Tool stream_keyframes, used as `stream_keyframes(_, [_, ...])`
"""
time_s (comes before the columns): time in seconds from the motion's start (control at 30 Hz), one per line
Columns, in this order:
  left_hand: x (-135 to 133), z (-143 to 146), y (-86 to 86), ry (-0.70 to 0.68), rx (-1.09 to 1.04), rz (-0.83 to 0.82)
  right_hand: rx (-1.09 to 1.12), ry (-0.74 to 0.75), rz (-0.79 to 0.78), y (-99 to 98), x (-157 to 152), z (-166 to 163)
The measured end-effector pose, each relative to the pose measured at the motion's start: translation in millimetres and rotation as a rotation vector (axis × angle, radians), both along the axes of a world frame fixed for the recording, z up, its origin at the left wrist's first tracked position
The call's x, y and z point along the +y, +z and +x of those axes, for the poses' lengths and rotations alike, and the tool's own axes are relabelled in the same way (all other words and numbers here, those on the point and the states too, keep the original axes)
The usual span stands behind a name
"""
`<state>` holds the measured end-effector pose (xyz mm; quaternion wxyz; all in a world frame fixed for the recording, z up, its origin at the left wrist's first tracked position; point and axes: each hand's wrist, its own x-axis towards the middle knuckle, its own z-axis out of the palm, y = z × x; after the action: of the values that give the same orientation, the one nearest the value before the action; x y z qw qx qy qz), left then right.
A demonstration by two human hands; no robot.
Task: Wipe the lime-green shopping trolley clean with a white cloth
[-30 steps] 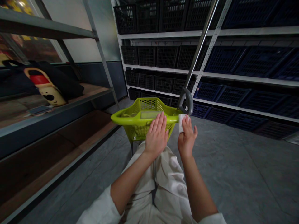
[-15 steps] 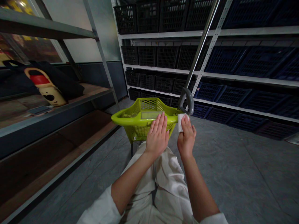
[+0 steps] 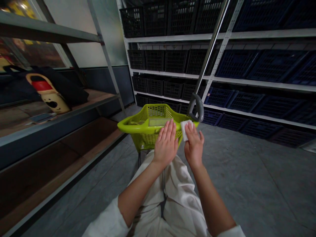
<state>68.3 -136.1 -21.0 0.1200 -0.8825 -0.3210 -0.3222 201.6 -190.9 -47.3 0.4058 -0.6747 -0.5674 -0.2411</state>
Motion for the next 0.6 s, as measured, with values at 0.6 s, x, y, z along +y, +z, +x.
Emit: stream_keyframes(0.6, [1.5,-2.2,-2.1,0.007,0.002,0.009,-0.145,0.144,-0.116,3.6,-6.8,-1.7])
